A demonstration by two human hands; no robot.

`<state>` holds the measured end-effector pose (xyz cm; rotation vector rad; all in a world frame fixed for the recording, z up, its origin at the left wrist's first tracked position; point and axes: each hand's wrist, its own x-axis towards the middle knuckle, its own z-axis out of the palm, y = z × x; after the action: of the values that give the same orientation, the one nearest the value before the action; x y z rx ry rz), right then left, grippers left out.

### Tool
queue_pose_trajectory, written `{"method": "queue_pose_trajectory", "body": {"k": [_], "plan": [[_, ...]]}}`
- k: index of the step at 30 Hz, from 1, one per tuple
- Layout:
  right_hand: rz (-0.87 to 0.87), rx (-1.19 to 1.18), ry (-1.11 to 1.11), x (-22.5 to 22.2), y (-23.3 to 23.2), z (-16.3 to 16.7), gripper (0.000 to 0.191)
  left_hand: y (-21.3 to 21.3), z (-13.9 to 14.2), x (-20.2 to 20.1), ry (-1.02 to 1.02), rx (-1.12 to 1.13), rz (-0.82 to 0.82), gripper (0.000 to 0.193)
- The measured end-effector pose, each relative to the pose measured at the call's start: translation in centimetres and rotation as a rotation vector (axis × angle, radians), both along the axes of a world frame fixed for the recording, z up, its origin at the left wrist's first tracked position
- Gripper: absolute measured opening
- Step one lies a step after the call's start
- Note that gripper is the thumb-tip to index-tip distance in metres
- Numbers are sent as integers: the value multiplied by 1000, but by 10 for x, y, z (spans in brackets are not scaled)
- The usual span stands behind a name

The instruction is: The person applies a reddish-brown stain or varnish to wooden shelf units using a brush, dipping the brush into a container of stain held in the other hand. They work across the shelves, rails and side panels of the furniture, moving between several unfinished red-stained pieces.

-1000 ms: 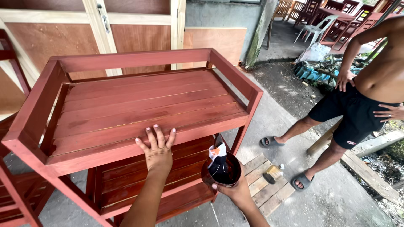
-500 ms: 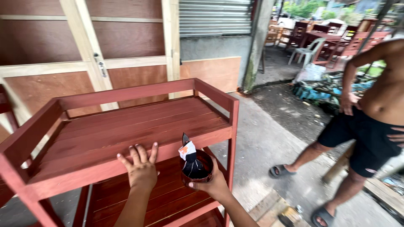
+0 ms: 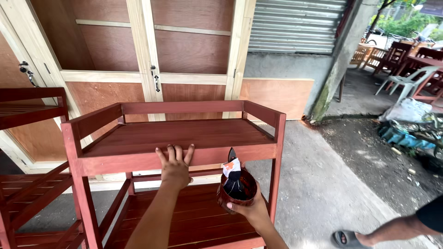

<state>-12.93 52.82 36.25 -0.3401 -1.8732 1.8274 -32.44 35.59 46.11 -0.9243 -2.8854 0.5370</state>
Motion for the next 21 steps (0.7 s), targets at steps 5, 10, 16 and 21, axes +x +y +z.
{"method": "queue_pose_trajectory", "body": {"k": [5, 10, 16, 21], "plan": [[40, 79, 76, -28, 29, -8, 96, 20, 7, -52, 11, 60, -14, 112], [50, 18, 92, -50, 58, -17, 95, 42, 1, -81, 2, 72, 21, 113], [47, -1, 112, -77, 76, -17, 100, 60, 1, -108, -9, 96, 52, 113], [74, -11, 117, -105, 85, -21, 108, 73, -1, -133, -23, 139, 53, 116]]}}
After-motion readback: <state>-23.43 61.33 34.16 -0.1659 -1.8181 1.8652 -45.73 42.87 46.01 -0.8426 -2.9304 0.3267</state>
